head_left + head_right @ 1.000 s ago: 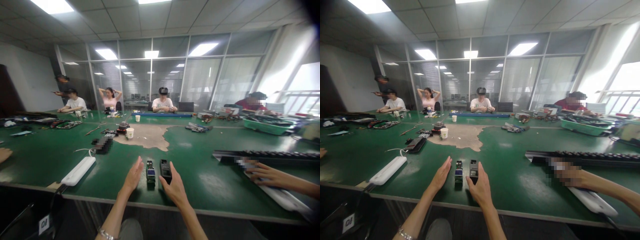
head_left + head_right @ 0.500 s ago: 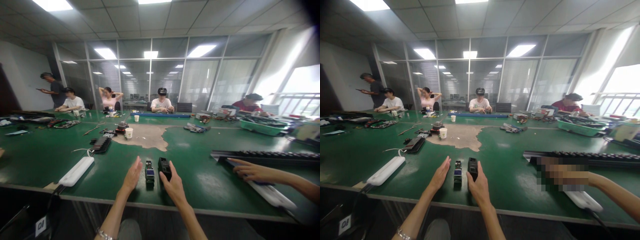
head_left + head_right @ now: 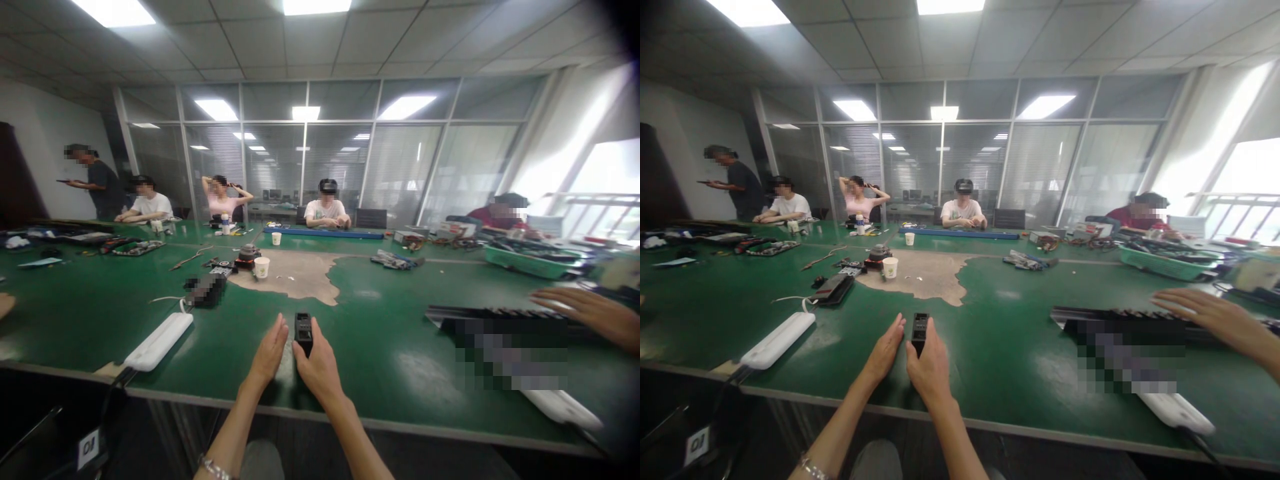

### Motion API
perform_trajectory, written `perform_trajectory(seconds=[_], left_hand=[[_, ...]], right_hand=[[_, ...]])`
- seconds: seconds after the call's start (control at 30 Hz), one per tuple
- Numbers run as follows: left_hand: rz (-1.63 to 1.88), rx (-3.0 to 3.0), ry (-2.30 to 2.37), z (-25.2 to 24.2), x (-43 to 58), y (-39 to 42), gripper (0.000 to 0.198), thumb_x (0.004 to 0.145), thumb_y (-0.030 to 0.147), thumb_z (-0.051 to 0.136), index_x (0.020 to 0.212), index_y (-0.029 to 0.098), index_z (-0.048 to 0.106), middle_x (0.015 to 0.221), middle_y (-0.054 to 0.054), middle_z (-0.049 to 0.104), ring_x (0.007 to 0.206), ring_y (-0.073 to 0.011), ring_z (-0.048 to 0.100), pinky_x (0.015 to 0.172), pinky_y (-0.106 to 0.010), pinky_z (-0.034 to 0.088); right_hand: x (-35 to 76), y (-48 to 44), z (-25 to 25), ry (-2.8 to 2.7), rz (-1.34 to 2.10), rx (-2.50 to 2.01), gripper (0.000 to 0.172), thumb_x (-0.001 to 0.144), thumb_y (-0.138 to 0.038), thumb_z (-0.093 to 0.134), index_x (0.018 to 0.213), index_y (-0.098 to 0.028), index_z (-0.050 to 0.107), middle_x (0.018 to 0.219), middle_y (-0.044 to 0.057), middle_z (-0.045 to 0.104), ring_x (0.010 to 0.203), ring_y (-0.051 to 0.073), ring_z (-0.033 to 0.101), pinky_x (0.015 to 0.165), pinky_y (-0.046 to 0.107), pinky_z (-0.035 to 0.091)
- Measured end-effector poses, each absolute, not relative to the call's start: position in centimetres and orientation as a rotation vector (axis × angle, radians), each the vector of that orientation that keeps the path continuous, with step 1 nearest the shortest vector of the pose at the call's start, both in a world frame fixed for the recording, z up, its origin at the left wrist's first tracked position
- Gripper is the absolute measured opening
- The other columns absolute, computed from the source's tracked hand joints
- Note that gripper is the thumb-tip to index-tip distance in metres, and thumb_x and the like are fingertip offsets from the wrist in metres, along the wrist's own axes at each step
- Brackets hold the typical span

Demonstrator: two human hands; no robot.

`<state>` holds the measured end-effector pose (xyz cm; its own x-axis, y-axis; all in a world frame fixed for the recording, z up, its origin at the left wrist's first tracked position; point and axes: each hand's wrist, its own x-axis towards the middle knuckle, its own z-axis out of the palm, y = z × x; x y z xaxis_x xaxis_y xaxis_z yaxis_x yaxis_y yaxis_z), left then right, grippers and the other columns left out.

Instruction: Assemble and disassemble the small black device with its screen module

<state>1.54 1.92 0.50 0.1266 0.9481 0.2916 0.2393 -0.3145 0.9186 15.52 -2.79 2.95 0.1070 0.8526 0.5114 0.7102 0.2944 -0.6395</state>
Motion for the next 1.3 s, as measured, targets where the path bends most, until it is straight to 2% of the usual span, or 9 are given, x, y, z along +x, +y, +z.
perform_trajectory(seconds=[0.33,0.57,0.83,1.0,1.17,1.3], left_hand=[[1.188,1.714,1.199,1.0,1.6,1.6,0.072,0.091,0.062,0.031,0.145,0.014,0.028,0.145,-0.013,0.040,0.136,-0.0233,0.034,0.115,-0.038,0.022],[1.176,1.707,1.208,1.2,1.8,1.5,0.074,0.090,0.064,0.031,0.145,0.015,0.028,0.145,-0.012,0.040,0.136,-0.0235,0.034,0.115,-0.037,0.021],[1.141,1.735,1.219,1.5,1.9,1.3,0.073,0.091,0.063,0.030,0.145,0.014,0.029,0.145,-0.013,0.039,0.136,-0.0232,0.034,0.115,-0.039,0.021],[1.156,1.734,1.212,1.2,1.8,1.4,0.073,0.090,0.064,0.030,0.144,0.014,0.029,0.144,-0.012,0.041,0.136,-0.0238,0.035,0.115,-0.039,0.021],[1.180,1.718,1.212,1.1,1.8,1.5,0.072,0.090,0.063,0.032,0.144,0.014,0.032,0.145,-0.012,0.041,0.136,-0.0233,0.035,0.115,-0.039,0.021],[1.170,1.698,1.195,1.2,1.8,1.4,0.072,0.090,0.063,0.033,0.144,0.016,0.031,0.144,-0.011,0.042,0.136,-0.0226,0.035,0.115,-0.038,0.021]], right_hand=[[15.6,-3.3,1.1,-1.668,0.152,-1.465,0.070,0.082,-0.030,0.051,0.143,-0.006,0.027,0.139,0.017,0.045,0.126,0.026,0.046,0.103,0.040,0.039],[16.8,-3.3,0.5,-1.706,0.114,-1.502,0.080,0.081,-0.042,0.054,0.145,-0.006,0.022,0.139,0.019,0.043,0.126,0.030,0.044,0.102,0.043,0.038],[16.1,-3.3,-0.7,-1.655,0.038,-1.610,0.067,0.086,-0.044,0.048,0.137,-0.002,0.037,0.128,0.022,0.054,0.120,0.031,0.050,0.099,0.044,0.039],[16.3,-3.2,0.2,-1.645,0.124,-1.537,0.063,0.083,-0.042,0.052,0.135,-0.008,0.042,0.126,0.018,0.056,0.119,0.028,0.052,0.100,0.042,0.039],[16.7,-3.0,3.0,-1.574,0.291,-1.489,0.064,0.083,-0.044,0.052,0.137,-0.010,0.040,0.131,0.016,0.053,0.123,0.027,0.049,0.101,0.041,0.039],[18.4,-2.8,4.4,-1.492,0.285,-1.457,0.066,0.084,-0.048,0.050,0.138,-0.012,0.038,0.135,0.015,0.050,0.126,0.027,0.046,0.104,0.042,0.037]])
